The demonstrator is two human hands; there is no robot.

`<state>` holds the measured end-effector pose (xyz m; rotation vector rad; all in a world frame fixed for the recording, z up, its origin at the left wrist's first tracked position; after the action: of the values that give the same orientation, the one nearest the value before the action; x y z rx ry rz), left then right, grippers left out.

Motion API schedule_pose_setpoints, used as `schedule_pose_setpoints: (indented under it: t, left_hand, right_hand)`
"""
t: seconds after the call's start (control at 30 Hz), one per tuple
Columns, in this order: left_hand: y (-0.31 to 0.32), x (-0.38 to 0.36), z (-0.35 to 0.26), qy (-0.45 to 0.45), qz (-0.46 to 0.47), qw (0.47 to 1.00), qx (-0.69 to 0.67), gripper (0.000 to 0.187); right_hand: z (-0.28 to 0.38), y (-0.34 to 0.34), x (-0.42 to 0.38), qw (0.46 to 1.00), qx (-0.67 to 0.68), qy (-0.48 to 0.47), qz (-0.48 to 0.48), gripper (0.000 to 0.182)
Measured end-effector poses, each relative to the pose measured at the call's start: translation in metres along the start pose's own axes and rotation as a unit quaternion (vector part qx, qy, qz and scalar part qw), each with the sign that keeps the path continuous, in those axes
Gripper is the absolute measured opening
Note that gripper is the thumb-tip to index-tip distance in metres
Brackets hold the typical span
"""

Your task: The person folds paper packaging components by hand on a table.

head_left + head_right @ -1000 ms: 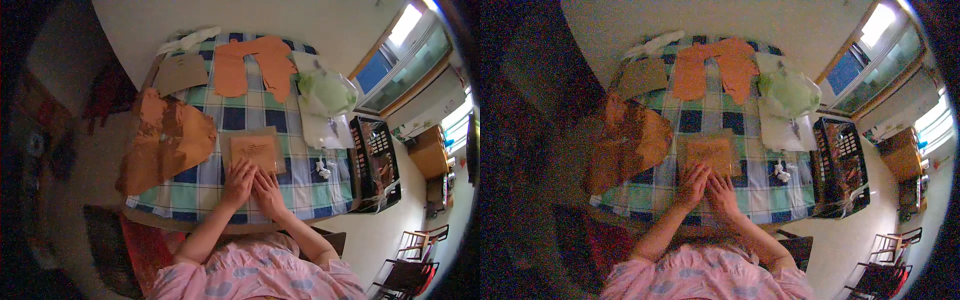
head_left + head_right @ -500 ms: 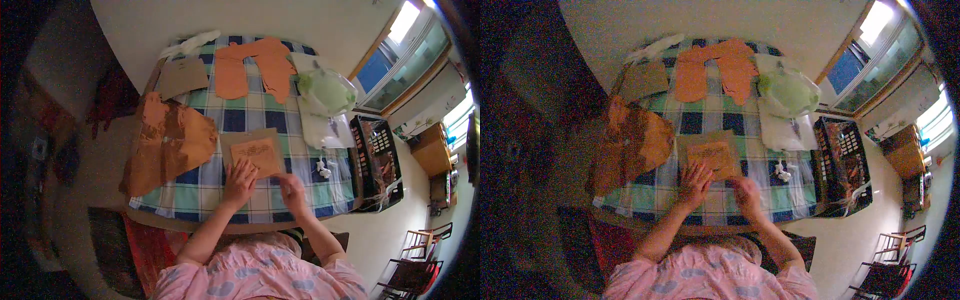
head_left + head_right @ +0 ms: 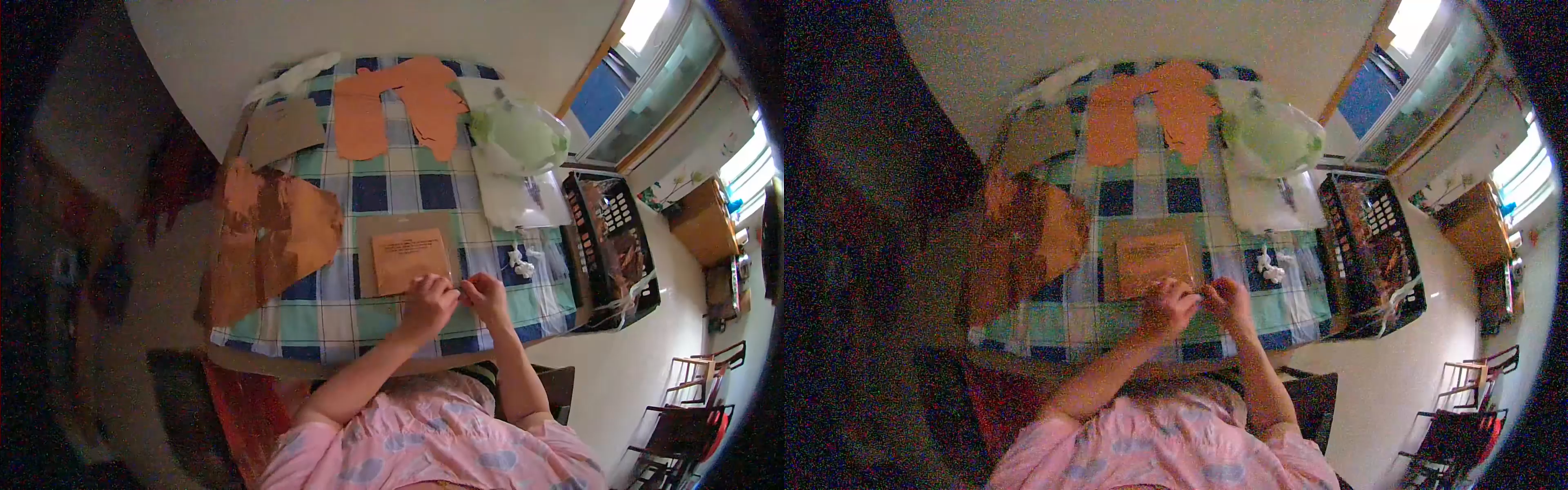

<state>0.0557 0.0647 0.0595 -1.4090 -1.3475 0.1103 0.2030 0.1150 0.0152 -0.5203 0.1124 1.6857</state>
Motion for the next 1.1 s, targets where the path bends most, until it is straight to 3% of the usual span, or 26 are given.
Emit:
schedule_pose_setpoints:
  t: [0.03, 0.1, 0.2, 0.33, 0.43, 0.53, 0.57, 0.63, 0.73, 0.83, 0.93, 0.97, 1.03, 1.07, 1.1]
  left_hand:
    - [0.009, 0.003, -0.002, -0.011, 0.055, 0.998, 0.011, 0.021]
    - [0.009, 0.008, -0.006, -0.019, 0.057, 0.998, 0.033, 0.019]
    - [0.008, 0.016, -0.007, -0.051, 0.081, 0.995, 0.026, 0.016]
    - [0.019, 0.017, -0.005, -0.056, 0.117, 0.992, -0.005, 0.014]
    - [0.012, 0.016, -0.012, -0.017, 0.068, 0.997, 0.019, 0.013]
    - [0.001, 0.006, -0.008, -0.060, 0.067, 0.994, -0.065, 0.013]
    - [0.001, -0.004, 0.000, -0.161, 0.085, 0.962, -0.204, 0.013]
    - [-0.006, -0.028, 0.012, -0.344, 0.107, 0.815, -0.455, 0.016]
    - [-0.078, -0.042, 0.027, -0.406, -0.013, 0.614, -0.677, 0.025]
    - [-0.118, -0.087, 0.081, -0.307, -0.157, 0.601, -0.721, 0.027]
    - [-0.186, -0.126, 0.149, -0.345, -0.237, 0.635, -0.650, 0.039]
    - [-0.216, -0.140, 0.179, -0.365, -0.265, 0.684, -0.573, 0.039]
    - [-0.276, -0.178, 0.246, -0.426, -0.289, 0.783, -0.350, 0.040]
    - [-0.305, -0.209, 0.282, -0.472, -0.259, 0.823, -0.180, 0.040]
    - [-0.328, -0.244, 0.310, -0.509, -0.157, 0.845, 0.043, 0.040]
  right_hand:
    - [-0.001, 0.001, 0.000, 1.000, 0.026, 0.004, 0.001, 0.013]
    - [-0.006, 0.001, 0.000, 0.997, 0.078, 0.013, 0.001, 0.010]
    - [-0.004, -0.002, -0.005, 1.000, 0.009, -0.015, -0.003, 0.011]
    - [0.006, 0.002, -0.015, 0.999, 0.040, -0.001, 0.012, 0.010]
    - [0.007, 0.002, -0.016, 0.999, 0.043, 0.001, 0.018, 0.009]
    - [0.006, -0.001, -0.016, 1.000, 0.023, 0.007, 0.009, 0.009]
    - [0.006, -0.002, -0.017, 0.999, 0.046, 0.021, 0.004, 0.009]
    - [-0.003, -0.004, -0.008, 0.993, 0.116, 0.033, 0.013, 0.009]
    - [-0.025, -0.010, 0.003, 0.982, 0.187, 0.023, 0.034, 0.009]
    - [-0.003, -0.011, -0.011, 0.996, 0.088, 0.009, 0.015, 0.013]
    - [-0.003, -0.012, -0.009, 0.999, 0.031, 0.011, 0.009, 0.014]
    - [-0.006, -0.013, -0.008, 1.000, 0.029, 0.007, 0.005, 0.014]
    - [-0.010, -0.013, -0.004, 1.000, 0.023, 0.008, 0.013, 0.014]
    - [-0.011, -0.015, -0.001, 1.000, 0.021, 0.006, 0.012, 0.014]
    - [-0.020, -0.016, 0.004, 0.999, 0.050, 0.007, 0.019, 0.012]
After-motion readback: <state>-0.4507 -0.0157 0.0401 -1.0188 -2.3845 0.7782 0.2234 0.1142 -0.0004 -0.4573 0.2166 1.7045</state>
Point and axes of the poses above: each hand's wrist, its own x-axis towards the middle knuckle, its own y-axis out of the palm, z = x × y, the point moved 5 cm from there along x, towards the middle knuckle, and after that the axes turned 12 degrees about y, right-handed, at the moved point
